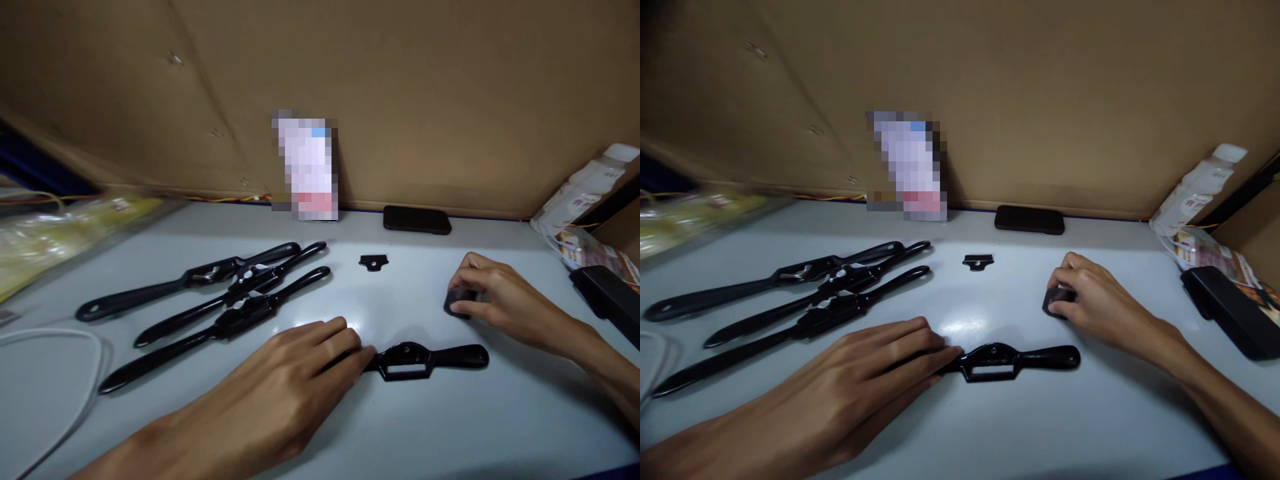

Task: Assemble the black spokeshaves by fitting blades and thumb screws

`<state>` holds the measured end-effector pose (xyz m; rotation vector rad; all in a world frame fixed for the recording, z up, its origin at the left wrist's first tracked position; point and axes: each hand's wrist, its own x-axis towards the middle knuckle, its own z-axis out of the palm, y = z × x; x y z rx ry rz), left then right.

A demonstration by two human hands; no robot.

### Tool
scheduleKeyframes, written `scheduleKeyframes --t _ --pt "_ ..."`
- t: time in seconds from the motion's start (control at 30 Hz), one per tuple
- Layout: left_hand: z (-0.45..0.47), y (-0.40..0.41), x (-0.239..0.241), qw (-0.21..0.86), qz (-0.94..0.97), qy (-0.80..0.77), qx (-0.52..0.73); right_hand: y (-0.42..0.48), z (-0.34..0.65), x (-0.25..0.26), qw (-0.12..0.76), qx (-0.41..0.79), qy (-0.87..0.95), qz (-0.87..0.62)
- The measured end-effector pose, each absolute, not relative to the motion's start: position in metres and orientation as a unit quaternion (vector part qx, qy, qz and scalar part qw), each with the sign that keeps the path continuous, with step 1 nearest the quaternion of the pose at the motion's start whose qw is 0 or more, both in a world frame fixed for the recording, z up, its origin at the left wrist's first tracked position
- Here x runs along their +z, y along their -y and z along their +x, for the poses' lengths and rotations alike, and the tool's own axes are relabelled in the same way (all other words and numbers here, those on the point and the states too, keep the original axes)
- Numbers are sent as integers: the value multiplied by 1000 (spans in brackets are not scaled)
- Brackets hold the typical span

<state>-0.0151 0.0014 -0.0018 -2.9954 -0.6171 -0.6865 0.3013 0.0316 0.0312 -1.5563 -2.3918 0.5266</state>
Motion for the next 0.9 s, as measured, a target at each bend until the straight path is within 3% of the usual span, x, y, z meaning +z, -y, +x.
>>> scheduleKeyframes --t 0.17,0.33,0.9 --pt "-15 0 0 -3 -956 197 -215 -17 280 43 233 268 768 -533" --pt "-13 1 0 -11 -956 202 -211 3 258 32 209 405 732 -507" --pt "-11 1 2 6 -959 189 -213 5 251 20 136 281 847 -431"
